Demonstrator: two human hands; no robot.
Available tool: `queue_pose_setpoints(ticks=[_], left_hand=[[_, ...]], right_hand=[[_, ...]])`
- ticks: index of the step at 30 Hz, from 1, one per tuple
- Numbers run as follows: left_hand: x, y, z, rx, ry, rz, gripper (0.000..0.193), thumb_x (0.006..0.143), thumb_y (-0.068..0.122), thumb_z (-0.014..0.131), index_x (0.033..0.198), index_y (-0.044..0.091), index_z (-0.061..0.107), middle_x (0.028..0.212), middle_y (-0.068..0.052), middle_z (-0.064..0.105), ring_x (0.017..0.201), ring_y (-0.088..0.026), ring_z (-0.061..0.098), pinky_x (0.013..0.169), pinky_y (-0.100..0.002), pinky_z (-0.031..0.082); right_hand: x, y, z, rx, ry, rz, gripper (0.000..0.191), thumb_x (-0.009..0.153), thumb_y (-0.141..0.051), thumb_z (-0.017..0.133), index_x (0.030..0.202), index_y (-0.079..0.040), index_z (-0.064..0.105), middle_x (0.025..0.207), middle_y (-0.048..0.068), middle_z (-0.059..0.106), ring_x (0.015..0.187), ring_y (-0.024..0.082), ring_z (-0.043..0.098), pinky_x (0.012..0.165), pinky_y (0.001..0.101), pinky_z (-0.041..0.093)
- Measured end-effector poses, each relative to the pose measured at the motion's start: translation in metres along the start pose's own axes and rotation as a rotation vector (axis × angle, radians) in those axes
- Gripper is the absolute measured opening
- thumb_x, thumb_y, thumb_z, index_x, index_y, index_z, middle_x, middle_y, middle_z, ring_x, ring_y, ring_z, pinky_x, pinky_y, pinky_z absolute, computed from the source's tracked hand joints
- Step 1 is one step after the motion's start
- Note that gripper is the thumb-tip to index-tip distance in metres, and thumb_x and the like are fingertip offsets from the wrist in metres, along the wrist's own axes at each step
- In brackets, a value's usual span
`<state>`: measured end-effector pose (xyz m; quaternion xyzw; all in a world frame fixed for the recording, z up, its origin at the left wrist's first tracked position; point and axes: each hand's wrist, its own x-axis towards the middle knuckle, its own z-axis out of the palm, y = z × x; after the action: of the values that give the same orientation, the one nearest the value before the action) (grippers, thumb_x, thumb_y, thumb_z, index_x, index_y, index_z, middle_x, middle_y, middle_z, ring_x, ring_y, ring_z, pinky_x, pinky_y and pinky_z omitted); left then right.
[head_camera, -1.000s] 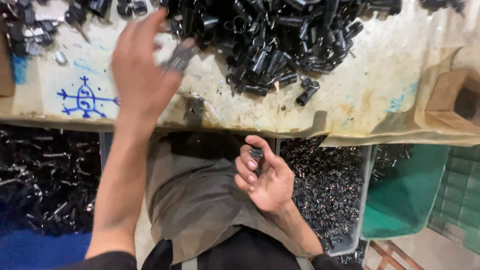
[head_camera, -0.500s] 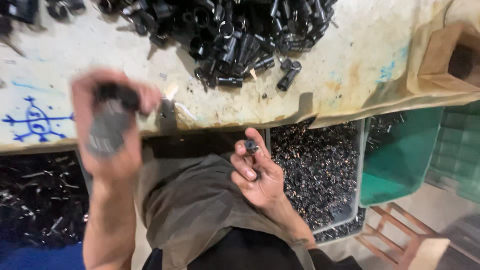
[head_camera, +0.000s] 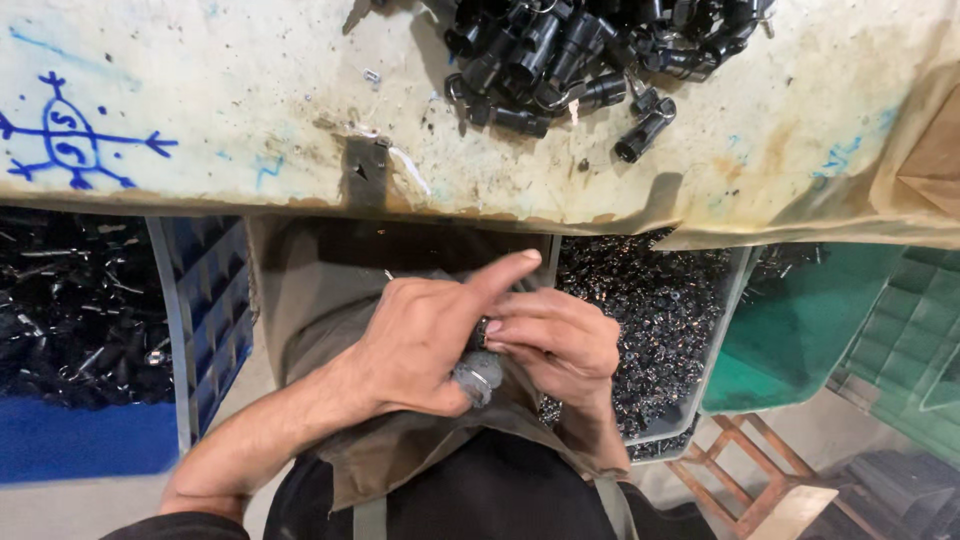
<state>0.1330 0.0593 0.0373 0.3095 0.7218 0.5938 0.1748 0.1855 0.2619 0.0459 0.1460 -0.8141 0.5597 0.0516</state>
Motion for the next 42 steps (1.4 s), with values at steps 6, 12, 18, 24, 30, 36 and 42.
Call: queue_pose_setpoints(ticks=[6, 12, 18, 24, 30, 36, 42], left_hand=[[-0.001, -0.005, -0.002, 0.189, -0.316, -0.029, 0.12, 0.055, 0.02, 0.075, 0.16, 0.002, 0.02, 0.073, -0.012, 0.066, 0.066, -0.034, 0.067, 0.062, -0.045, 0.054], [-0.012, 0.017, -0.037, 0.376, -0.357, -0.162, 0.123, 0.05, 0.024, 0.078, 0.16, 0.007, 0.025, 0.085, -0.012, 0.07, 0.072, -0.035, 0.069, 0.062, -0.044, 0.055], [-0.089, 0.038, -0.1, 1.377, 0.091, -0.749, 0.092, 0.067, 0.048, 0.075, 0.144, 0.003, 0.053, 0.12, -0.02, 0.066, 0.11, -0.038, 0.065, 0.088, -0.047, 0.053], [-0.022, 0.021, -0.073, 0.89, 0.263, -0.309, 0.048, 0.077, 0.004, 0.079, 0.122, 0.001, 0.063, 0.121, -0.017, 0.068, 0.112, -0.036, 0.065, 0.096, -0.046, 0.052], [0.119, -0.026, -0.015, 0.968, 0.115, 0.086, 0.035, 0.076, 0.012, 0.077, 0.109, 0.005, 0.067, 0.102, -0.008, 0.066, 0.101, -0.025, 0.06, 0.072, -0.036, 0.05], [0.096, -0.038, -0.029, 0.524, 0.198, 0.083, 0.037, 0.077, 0.016, 0.081, 0.103, 0.006, 0.057, 0.1, -0.005, 0.061, 0.097, -0.02, 0.057, 0.08, -0.034, 0.049], [-0.009, -0.025, -0.036, -0.659, 0.052, -0.27, 0.064, 0.093, 0.065, 0.063, 0.105, 0.003, 0.058, 0.09, -0.007, 0.056, 0.079, -0.013, 0.051, 0.07, -0.027, 0.044]], right_hand=[[-0.003, 0.001, -0.013, -0.056, -0.212, -0.005, 0.031, 0.074, -0.003, 0.085, 0.103, -0.01, 0.077, 0.099, 0.011, 0.07, 0.087, 0.023, 0.073, 0.072, 0.0328, 0.058], [-0.005, 0.012, 0.019, 0.022, -0.329, -0.037, 0.031, 0.08, 0.001, 0.081, 0.109, -0.007, 0.079, 0.096, 0.008, 0.068, 0.086, 0.022, 0.071, 0.073, 0.0333, 0.058], [0.009, 0.008, 0.016, 1.255, 0.765, 0.504, 0.021, 0.094, -0.005, 0.069, 0.114, -0.001, 0.064, 0.1, 0.011, 0.07, 0.078, 0.018, 0.065, 0.065, 0.0311, 0.056], [0.004, 0.006, 0.008, 1.791, 0.082, 0.567, 0.031, 0.113, -0.017, 0.054, 0.141, -0.004, 0.052, 0.108, 0.019, 0.063, 0.072, 0.017, 0.061, 0.055, 0.0247, 0.047], [-0.033, 0.006, 0.008, 1.642, 0.373, 0.698, 0.036, 0.105, -0.023, 0.057, 0.138, -0.008, 0.054, 0.1, 0.009, 0.058, 0.075, 0.015, 0.051, 0.057, 0.0266, 0.043], [-0.052, 0.021, 0.008, 1.646, 0.363, 0.477, 0.018, 0.123, -0.021, 0.05, 0.134, -0.008, 0.054, 0.102, 0.005, 0.056, 0.082, 0.013, 0.05, 0.074, 0.0265, 0.043], [-0.046, 0.034, 0.01, 1.619, 0.52, 0.809, 0.039, 0.106, -0.024, 0.054, 0.143, -0.012, 0.051, 0.112, 0.012, 0.061, 0.087, 0.018, 0.055, 0.069, 0.0297, 0.046]])
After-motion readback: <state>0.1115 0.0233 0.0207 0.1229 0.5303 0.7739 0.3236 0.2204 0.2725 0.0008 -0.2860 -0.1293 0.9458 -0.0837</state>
